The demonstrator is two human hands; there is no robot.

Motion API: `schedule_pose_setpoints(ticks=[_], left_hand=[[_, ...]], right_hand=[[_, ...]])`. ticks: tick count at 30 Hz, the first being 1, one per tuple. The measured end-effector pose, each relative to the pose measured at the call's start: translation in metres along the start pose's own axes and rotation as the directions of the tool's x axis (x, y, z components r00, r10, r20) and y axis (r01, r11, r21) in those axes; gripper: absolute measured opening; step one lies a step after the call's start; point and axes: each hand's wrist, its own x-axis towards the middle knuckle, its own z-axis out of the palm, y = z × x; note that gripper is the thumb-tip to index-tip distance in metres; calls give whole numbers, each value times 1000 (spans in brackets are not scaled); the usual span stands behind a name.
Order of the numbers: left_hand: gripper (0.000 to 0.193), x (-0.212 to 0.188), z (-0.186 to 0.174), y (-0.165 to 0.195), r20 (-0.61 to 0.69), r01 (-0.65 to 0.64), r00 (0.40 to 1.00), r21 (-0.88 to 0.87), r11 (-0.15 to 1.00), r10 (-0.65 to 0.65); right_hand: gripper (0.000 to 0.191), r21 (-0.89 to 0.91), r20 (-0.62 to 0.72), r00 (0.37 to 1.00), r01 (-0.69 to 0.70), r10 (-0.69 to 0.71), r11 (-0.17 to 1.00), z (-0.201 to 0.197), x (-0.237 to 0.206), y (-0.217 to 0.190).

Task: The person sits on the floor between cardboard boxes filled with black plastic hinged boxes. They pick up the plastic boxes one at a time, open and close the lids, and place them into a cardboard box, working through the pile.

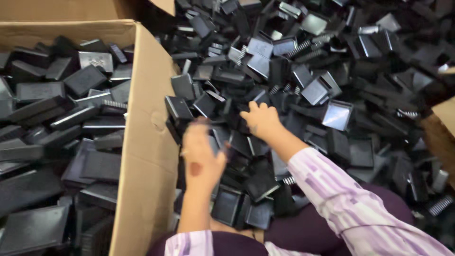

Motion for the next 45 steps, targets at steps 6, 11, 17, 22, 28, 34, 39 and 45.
schedule_pose_setpoints(ticks=[6,11,17,22,28,34,39,45], left_hand=[[100,21,6,27,293,160,956,-579,800,20],[88,6,36,25,551,420,835,-656,628,17],[50,-10,87,34,546,680,722,-672,293,-425],[61,-15,109,18,689,568,552,-723,-393,-470],[86,-14,103,26,481,508,818,-861,4,-314],[116,-2,64,45,384,384,917,-923,-20,-108],[109,-2,42,41,424,421,904,-905,-65,-57],[83,2,60,39,483,462,872,-865,-195,-76]], right_hand=[[43,277,-196,941,322,-275,905,-28,-40,44],[57,726,-228,969,235,-97,646,-33,-80,19],[43,936,-291,779,111,555,334,4,-88,-50],[62,688,-528,843,356,99,632,50,-121,-69],[61,696,-470,871,264,146,667,67,-114,-34],[60,787,-450,884,323,129,526,58,-121,-28],[71,807,-365,931,303,25,508,40,-125,-31],[51,680,-403,884,115,238,724,-21,-107,-47]])
